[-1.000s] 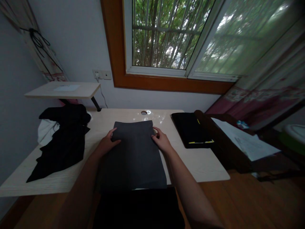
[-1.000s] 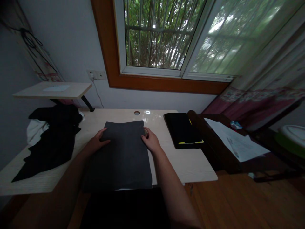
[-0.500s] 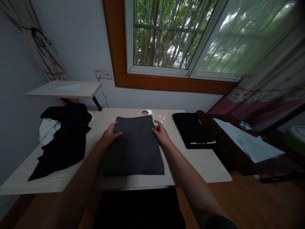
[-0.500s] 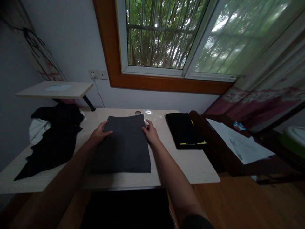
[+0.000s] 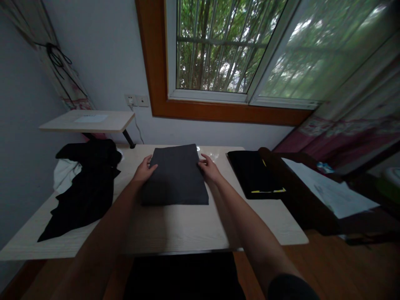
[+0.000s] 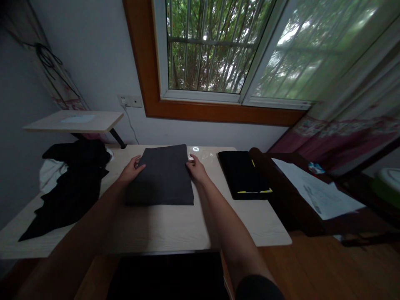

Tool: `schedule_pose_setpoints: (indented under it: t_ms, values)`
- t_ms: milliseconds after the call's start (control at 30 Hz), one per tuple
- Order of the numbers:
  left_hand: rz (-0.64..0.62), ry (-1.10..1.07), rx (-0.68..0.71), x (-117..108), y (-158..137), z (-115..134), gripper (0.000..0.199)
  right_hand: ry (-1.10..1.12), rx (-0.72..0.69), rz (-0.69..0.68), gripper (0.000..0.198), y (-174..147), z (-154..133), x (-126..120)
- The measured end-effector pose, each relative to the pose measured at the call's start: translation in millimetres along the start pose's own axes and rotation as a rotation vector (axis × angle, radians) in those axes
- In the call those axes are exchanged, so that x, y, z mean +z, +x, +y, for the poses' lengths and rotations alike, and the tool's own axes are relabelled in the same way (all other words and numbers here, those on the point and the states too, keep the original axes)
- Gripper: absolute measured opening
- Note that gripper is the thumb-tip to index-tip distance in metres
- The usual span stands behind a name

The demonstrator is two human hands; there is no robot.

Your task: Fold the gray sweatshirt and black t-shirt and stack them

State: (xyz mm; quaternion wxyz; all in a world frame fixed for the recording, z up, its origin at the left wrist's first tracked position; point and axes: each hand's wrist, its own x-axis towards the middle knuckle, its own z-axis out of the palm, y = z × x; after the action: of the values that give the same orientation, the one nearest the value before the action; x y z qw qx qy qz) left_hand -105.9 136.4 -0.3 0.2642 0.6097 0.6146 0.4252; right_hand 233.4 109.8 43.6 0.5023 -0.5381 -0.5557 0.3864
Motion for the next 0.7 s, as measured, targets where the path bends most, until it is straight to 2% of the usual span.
schedule_pose_setpoints:
  t_ms: [133, 267, 533, 600, 700]
  values:
    - [-0.002, -0.049, 0.004, -9.2, -23.2, -11.0, 0.071, 0.007, 0.061, -0.043, 0.061, -27.3, 20.8, -10.2]
    - [-0.063, -0.02, 0.007, -26.3, -59.2, -0.2, 0.073, -0.049, 0.048, -0.09, 0.058, -56.5, 31.9, -26.6]
    - [-0.275, 0.013, 0.016, -53.0, -140.5, 22.6, 0.068, -0.013, 0.032, -0.29, 0.063, -123.8, 26.9, -45.8]
    - [-0.307, 0.019, 0.031, -54.6, -152.6, 23.8, 0.065, -0.029, 0.016, -0.294, 0.061, -135.6, 25.8, -46.2]
    - [-0.289, 0.057, 0.031, -52.6, -159.5, 23.8, 0.067, -0.046, 0.041, -0.329, 0.063, -144.2, 26.0, -44.8]
